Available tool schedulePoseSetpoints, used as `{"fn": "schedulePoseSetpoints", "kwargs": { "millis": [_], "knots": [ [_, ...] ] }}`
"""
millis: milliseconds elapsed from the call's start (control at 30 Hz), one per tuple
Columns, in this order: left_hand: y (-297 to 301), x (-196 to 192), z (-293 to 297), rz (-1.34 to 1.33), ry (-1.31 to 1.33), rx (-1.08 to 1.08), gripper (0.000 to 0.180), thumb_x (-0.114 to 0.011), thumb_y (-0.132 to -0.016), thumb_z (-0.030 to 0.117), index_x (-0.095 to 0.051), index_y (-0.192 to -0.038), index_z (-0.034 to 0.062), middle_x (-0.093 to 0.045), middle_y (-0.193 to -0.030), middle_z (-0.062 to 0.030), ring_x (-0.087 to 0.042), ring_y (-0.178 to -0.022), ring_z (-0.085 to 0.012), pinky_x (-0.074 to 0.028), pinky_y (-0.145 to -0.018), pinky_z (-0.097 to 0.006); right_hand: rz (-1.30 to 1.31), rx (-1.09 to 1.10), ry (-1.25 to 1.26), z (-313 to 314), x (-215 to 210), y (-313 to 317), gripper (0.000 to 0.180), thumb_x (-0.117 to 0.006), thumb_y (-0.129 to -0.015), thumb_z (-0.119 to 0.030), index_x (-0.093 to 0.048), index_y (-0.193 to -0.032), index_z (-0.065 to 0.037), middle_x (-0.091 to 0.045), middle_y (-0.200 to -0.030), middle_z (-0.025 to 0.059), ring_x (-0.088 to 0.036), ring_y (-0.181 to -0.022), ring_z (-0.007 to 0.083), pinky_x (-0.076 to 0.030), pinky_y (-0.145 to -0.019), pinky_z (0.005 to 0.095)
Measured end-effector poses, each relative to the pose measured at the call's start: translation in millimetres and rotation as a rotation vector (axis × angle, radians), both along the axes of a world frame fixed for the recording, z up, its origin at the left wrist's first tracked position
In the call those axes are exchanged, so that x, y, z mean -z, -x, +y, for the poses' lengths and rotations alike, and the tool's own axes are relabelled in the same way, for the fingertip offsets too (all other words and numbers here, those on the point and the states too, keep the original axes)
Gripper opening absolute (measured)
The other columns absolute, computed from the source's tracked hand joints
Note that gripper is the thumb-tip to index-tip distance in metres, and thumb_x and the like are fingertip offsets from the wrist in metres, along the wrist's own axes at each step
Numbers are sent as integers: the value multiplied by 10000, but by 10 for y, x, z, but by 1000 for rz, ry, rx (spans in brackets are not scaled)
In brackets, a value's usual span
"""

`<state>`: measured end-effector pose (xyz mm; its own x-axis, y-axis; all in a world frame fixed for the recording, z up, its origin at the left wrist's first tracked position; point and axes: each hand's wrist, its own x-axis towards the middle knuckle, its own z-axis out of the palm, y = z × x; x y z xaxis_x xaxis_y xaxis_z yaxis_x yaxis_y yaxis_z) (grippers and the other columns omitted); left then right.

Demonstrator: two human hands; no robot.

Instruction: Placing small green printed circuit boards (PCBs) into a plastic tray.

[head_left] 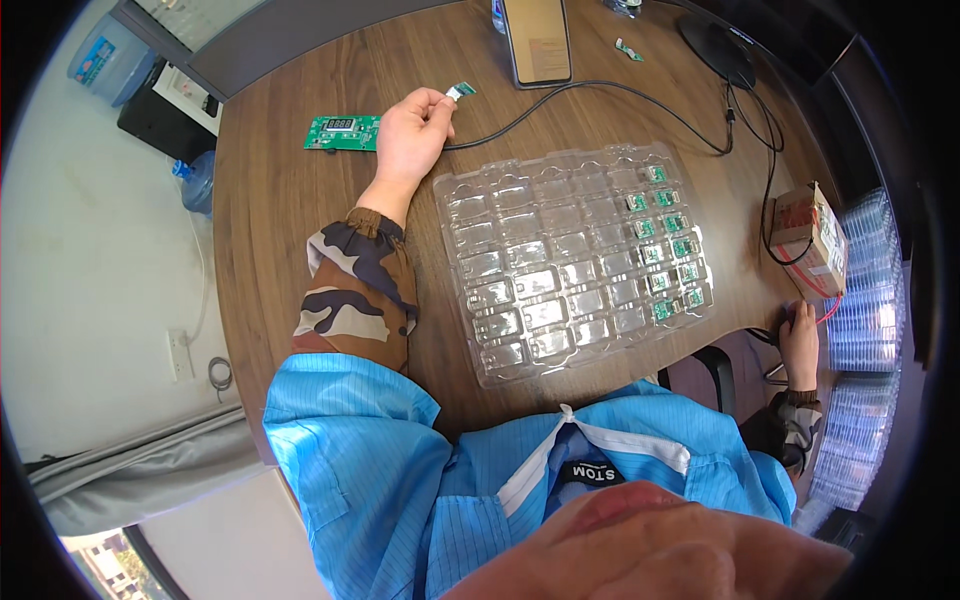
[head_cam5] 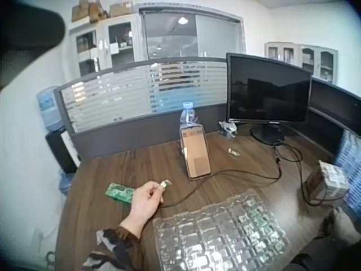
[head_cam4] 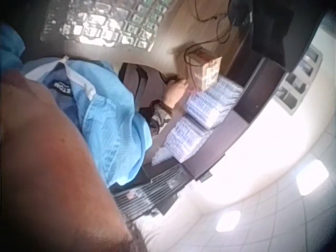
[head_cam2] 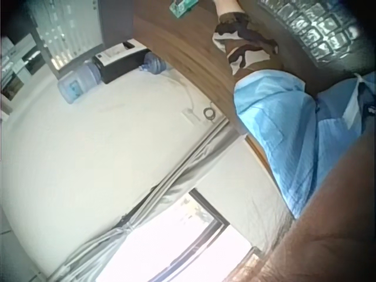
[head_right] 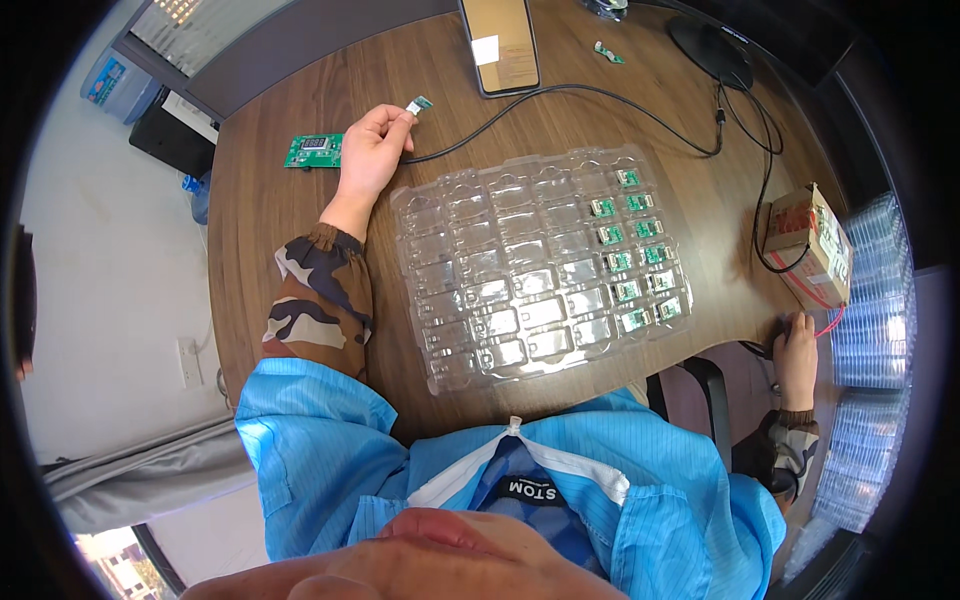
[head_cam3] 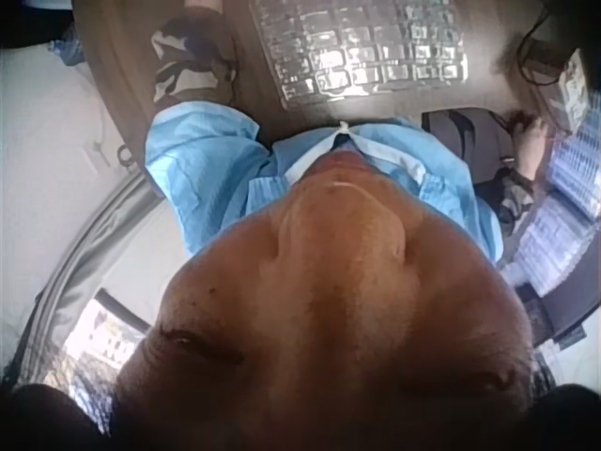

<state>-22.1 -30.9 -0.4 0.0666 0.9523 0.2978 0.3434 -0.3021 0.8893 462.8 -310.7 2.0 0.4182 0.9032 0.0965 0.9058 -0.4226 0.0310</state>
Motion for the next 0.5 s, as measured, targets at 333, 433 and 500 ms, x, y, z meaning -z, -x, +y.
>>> {"fn": "schedulePoseSetpoints", "kwargs": {
  "millis": [333, 433, 500],
  "knots": [
    [-1, -8, -18, -20, 13, -6, 103, -535, -816, 104, -609, -787, 38, -558, -556, 20, -474, -498, -66, -356, -481, -183, 26, -8, 44, -34, 106, -165, 274, -458, -752, 40, -441, -1023, 5, -498, -959, 178, -536, -801, 366, -454, -695, 408],
    [7, -22, -17, -26, 18, -10, 102, -535, -824, 99, -607, -796, 33, -553, -556, 18, -468, -497, -64, -350, -479, -179, -26, -54, 30, -40, 128, -202, 255, -483, -764, 12, -450, -1017, 3, -511, -959, 169, -550, -764, 352, -458, -665, 402],
    [-26, -7, 3, -41, 21, 7, 104, -533, -827, 99, -607, -799, 32, -552, -557, 17, -466, -497, -63, -349, -479, -178, -104, -25, 45, -11, 2, -101, 244, -493, -767, -1, -458, -1009, 0, -520, -946, 164, -553, -743, 345, -458, -654, 398]
  ]
}}
